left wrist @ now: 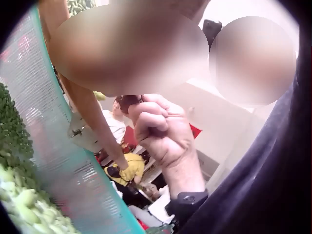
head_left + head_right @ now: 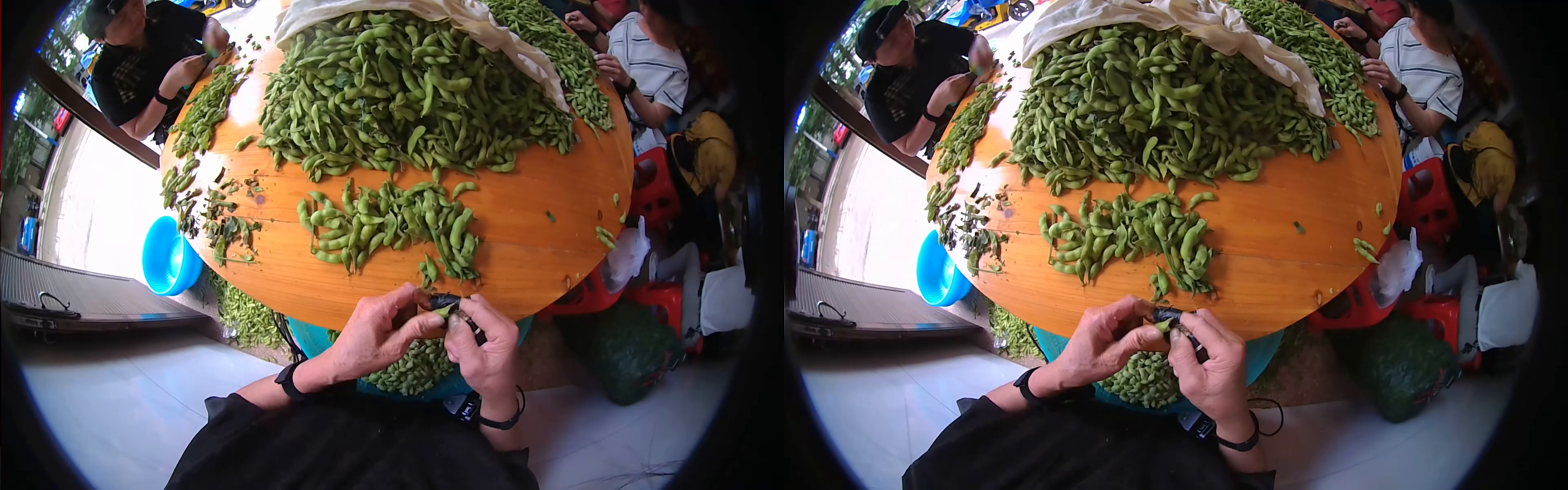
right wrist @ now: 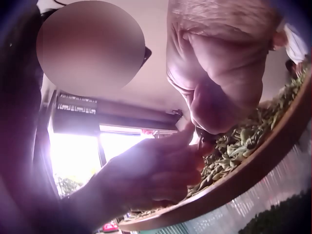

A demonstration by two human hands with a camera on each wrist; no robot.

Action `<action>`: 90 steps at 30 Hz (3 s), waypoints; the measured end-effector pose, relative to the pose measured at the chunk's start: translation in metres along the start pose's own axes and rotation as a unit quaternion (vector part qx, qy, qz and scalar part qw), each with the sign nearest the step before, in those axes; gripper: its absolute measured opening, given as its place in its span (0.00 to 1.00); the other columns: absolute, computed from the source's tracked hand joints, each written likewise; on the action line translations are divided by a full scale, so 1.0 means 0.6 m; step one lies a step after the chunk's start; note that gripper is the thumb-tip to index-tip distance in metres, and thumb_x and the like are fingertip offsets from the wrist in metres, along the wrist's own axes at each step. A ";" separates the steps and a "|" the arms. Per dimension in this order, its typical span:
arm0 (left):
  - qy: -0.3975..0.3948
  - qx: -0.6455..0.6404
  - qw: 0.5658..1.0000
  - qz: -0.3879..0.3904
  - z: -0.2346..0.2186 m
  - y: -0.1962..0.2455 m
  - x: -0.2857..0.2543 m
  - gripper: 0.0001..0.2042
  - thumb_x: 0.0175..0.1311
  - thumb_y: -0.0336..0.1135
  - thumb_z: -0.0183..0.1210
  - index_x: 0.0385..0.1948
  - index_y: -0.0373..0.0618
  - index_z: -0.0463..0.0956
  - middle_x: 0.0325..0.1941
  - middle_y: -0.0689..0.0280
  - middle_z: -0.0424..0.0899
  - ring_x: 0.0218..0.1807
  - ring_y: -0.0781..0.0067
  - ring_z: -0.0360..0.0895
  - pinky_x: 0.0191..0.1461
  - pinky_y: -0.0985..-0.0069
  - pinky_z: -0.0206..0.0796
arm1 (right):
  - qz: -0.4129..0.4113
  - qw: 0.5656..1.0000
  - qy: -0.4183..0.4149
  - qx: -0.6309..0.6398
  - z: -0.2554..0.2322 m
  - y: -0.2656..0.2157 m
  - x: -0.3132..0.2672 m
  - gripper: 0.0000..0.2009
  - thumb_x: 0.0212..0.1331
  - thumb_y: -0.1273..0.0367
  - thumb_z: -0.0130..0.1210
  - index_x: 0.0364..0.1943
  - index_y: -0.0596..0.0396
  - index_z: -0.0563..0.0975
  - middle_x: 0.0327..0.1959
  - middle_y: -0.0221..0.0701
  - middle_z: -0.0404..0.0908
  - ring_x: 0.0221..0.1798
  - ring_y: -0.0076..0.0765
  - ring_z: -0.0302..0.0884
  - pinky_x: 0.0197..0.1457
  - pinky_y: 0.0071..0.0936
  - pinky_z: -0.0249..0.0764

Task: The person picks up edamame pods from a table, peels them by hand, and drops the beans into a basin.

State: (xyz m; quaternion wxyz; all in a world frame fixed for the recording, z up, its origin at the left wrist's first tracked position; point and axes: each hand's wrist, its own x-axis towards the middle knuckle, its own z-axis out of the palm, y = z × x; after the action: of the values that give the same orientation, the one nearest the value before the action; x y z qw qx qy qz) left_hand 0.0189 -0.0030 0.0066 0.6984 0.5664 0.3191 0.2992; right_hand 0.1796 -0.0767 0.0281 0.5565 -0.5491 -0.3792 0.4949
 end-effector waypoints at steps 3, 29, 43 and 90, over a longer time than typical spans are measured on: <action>-0.021 0.131 0.991 0.008 -0.001 0.021 0.000 0.14 0.67 0.40 0.62 0.33 0.38 0.73 0.17 0.66 0.71 0.20 0.79 0.66 0.23 0.76 0.60 | -0.100 0.969 0.012 -0.227 0.005 -0.005 -0.007 0.08 0.53 0.79 0.58 0.39 0.65 0.78 0.31 0.42 0.76 0.29 0.48 0.78 0.32 0.33 0.73; -0.024 0.520 0.820 0.240 -0.025 0.025 0.068 0.17 0.52 0.24 0.57 0.47 0.42 0.78 0.40 0.57 0.74 0.44 0.53 0.76 0.41 0.62 0.75 | 0.052 0.869 0.094 -0.484 -0.234 -0.047 -0.139 0.13 0.49 0.81 0.54 0.42 0.65 0.79 0.30 0.47 0.80 0.30 0.53 0.80 0.34 0.36 0.73; -0.021 0.100 0.995 -0.011 -0.013 0.030 0.043 0.08 0.69 0.35 0.60 0.37 0.38 0.80 0.28 0.72 0.81 0.36 0.86 0.74 0.39 0.80 0.70 | -0.060 0.993 0.040 -0.096 -0.036 0.001 -0.013 0.09 0.62 0.79 0.54 0.45 0.67 0.77 0.26 0.30 0.74 0.23 0.21 0.73 0.25 0.22 0.67; -0.071 -0.075 0.985 -0.141 -0.011 0.014 -0.017 0.06 0.72 0.28 0.44 0.41 0.41 0.71 0.28 0.72 0.73 0.27 0.86 0.69 0.29 0.82 0.62 | -0.279 0.860 0.053 -0.424 0.048 0.011 -0.020 0.13 0.52 0.83 0.56 0.44 0.63 0.77 0.32 0.42 0.71 0.28 0.48 0.76 0.30 0.38 0.73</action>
State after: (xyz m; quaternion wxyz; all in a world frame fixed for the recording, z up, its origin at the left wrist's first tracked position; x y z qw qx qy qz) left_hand 0.0074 -0.0054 0.0147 0.7951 0.4815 0.3221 0.1794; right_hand 0.1484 -0.0820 0.0259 0.4041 -0.6284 -0.6598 0.0808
